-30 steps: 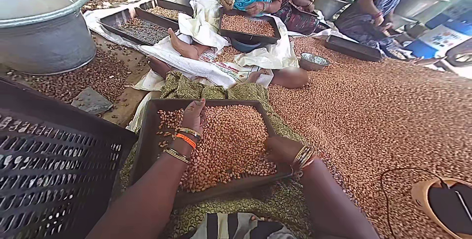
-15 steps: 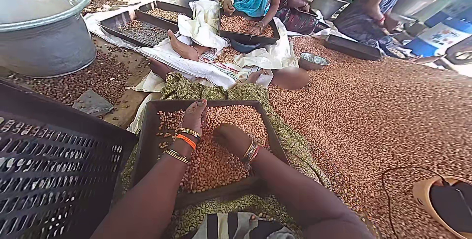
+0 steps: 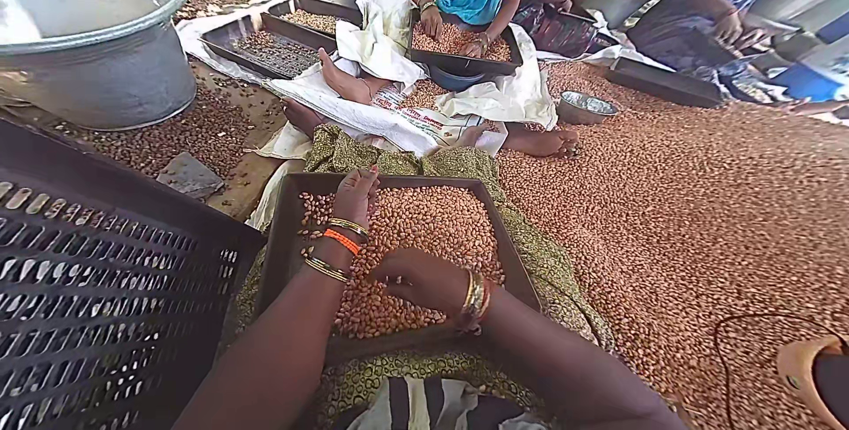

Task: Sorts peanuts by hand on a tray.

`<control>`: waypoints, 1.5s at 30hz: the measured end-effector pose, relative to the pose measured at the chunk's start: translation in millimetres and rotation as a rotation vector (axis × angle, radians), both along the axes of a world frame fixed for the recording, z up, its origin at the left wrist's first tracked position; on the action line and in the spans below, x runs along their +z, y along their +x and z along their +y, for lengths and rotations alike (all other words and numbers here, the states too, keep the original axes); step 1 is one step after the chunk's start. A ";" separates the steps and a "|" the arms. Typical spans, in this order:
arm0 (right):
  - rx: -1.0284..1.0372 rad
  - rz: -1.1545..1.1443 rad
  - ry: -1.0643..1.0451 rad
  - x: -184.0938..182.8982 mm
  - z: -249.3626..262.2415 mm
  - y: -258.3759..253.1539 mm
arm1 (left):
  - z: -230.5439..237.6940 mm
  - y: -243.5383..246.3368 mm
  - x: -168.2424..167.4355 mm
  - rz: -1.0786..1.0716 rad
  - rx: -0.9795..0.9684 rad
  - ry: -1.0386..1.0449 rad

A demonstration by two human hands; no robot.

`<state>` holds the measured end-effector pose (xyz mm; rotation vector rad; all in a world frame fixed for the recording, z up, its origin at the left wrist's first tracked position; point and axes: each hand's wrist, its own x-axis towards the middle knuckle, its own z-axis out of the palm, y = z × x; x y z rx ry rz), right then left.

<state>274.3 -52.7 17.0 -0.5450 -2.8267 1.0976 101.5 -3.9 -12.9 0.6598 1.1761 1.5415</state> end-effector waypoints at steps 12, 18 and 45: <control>-0.347 -0.153 0.044 6.3 27.0 9.2 | -10.6 -1.0 19.1 0.061 -0.386 -0.311; -0.616 0.409 0.188 34.9 27.7 5.2 | -19.0 -3.7 24.4 -0.101 -0.697 -0.328; -0.056 -0.196 0.264 -29.0 -8.3 -39.0 | -4.5 -11.2 12.3 -0.045 -0.122 -0.259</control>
